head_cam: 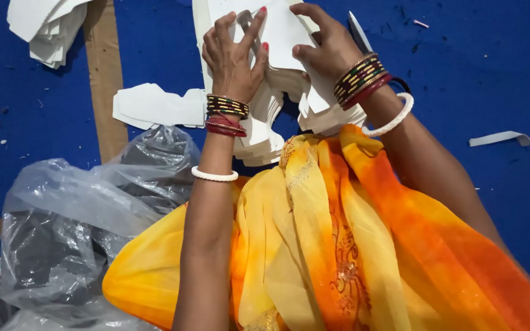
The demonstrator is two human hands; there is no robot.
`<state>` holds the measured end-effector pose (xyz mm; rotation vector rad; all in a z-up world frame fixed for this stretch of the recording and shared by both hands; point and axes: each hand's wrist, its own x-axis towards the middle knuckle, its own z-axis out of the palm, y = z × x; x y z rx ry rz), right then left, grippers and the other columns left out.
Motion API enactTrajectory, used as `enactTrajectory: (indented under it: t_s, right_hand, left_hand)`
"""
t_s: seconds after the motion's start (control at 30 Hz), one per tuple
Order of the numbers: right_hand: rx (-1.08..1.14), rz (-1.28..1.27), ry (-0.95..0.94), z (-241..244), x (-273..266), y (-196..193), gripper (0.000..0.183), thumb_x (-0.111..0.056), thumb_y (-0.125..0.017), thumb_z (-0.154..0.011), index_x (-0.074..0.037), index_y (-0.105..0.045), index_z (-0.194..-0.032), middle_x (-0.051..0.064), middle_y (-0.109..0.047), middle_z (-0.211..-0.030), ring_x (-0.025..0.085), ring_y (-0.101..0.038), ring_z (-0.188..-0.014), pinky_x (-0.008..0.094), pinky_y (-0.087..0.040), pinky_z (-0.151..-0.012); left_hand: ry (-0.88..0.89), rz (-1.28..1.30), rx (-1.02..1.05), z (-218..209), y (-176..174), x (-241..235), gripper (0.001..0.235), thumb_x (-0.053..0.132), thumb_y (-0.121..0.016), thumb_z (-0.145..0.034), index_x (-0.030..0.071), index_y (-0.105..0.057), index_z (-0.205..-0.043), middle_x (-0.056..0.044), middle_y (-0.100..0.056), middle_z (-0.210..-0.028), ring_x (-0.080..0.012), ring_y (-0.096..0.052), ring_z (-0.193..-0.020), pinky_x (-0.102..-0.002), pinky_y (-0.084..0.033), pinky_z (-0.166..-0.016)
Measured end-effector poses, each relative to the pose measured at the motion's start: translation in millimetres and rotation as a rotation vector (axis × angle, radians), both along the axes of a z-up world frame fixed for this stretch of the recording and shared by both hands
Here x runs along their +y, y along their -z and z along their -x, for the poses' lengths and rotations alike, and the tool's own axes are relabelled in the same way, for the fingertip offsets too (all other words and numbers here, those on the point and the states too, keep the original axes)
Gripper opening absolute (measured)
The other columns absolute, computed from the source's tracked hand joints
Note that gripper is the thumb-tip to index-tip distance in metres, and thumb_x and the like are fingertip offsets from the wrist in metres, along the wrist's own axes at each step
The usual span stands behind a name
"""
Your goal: Organizing and stacking white foam shoe components on the floor.
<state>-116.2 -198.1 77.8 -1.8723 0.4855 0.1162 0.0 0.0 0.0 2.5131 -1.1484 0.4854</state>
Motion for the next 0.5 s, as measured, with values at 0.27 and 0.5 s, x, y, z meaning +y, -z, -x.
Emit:
enactTrajectory:
  t_s: [0.27, 0.5]
  right_hand:
    - [-0.224, 0.374, -0.148, 22, -15, 33, 0.081, -0.023, -0.086, -0.092, -0.016, -0.035, -0.154, 0.026, -0.059, -0.137, 0.041, -0.066, -0.113, 0.052, -0.06, -0.084]
    - [0.008, -0.012, -0.164, 95, -9, -19, 0.07, -0.018, -0.073, -0.096, -0.02, -0.036, -0.155, 0.011, -0.071, -0.093, 0.019, -0.073, -0.081, 0.033, -0.063, -0.068]
  left_hand:
    - [-0.06, -0.005, 0.063, 9, -13, -8, 0.059, 0.04, -0.067, -0.098, 0.041, -0.05, -0.154, -0.011, -0.04, -0.14, -0.0335, -0.038, -0.13, -0.057, -0.036, -0.108]
    - [-0.118, 0.022, -0.026, -2, 22, -11, 0.049, 0.046, -0.066, -0.095, 0.03, -0.061, -0.141, -0.026, -0.039, -0.136, -0.0487, -0.035, -0.126, -0.068, -0.031, -0.104]
